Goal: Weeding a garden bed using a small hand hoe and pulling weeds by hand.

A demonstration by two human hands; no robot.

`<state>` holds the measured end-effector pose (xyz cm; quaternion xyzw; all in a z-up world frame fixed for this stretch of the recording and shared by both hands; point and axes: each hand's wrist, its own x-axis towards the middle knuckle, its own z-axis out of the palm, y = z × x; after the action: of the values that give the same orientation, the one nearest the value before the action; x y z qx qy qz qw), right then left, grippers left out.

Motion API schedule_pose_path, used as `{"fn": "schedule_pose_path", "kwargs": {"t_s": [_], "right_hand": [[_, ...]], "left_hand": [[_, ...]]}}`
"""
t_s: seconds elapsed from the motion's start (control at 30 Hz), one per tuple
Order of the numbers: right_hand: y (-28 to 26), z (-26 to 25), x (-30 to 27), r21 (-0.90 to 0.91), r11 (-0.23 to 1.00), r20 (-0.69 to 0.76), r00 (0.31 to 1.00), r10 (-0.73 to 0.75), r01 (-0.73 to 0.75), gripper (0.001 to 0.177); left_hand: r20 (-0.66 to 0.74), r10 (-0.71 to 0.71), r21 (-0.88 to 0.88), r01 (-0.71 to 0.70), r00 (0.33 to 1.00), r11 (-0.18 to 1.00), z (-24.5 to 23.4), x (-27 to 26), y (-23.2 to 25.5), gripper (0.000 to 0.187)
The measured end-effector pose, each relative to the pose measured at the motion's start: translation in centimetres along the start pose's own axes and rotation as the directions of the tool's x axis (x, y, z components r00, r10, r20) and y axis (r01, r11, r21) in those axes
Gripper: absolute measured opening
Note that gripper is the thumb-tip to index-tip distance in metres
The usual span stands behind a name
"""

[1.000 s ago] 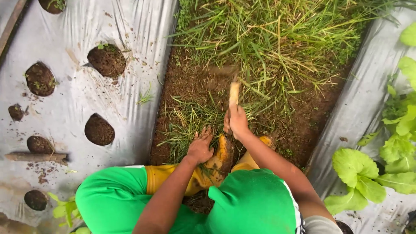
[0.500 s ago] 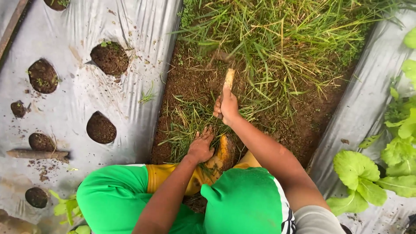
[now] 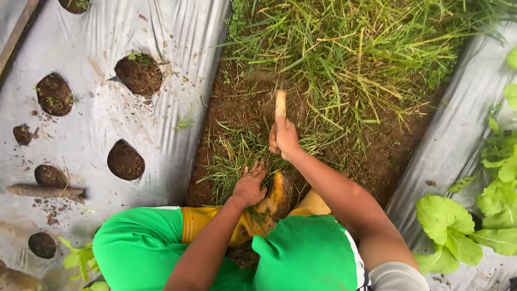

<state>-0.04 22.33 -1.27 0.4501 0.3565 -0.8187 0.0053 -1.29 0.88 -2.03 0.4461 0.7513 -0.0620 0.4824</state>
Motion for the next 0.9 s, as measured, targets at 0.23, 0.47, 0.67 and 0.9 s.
{"fn": "schedule_pose_path", "kwargs": {"t_s": [0.23,0.47,0.67,0.9], "right_hand": [[-1.8,0.8,0.8,0.141,0.986,-0.068,0.995,-0.077,0.086,0.054],[-2.8,0.4,1.1,0.101,0.992,-0.080,0.994,-0.074,0.082,0.060],[-0.8,0.1,0.3,0.085,0.995,-0.013,0.999,0.045,-0.043,0.047],[-1.8,0.1,0.3,0.013,1.000,0.008,1.000,0.018,-0.018,0.048]], "left_hand": [[-0.044,0.010,0.023,-0.009,0.999,1.000,2.3,0.9,-0.9,0.065],[0.016,-0.015,0.023,0.015,1.000,1.000,2.3,0.8,-0.9,0.067],[-0.037,-0.006,-0.005,0.006,0.999,1.000,2.6,0.7,-0.9,0.064],[0.009,0.001,0.018,-0.002,1.000,1.000,1.6,0.1,-0.4,0.060]]}}
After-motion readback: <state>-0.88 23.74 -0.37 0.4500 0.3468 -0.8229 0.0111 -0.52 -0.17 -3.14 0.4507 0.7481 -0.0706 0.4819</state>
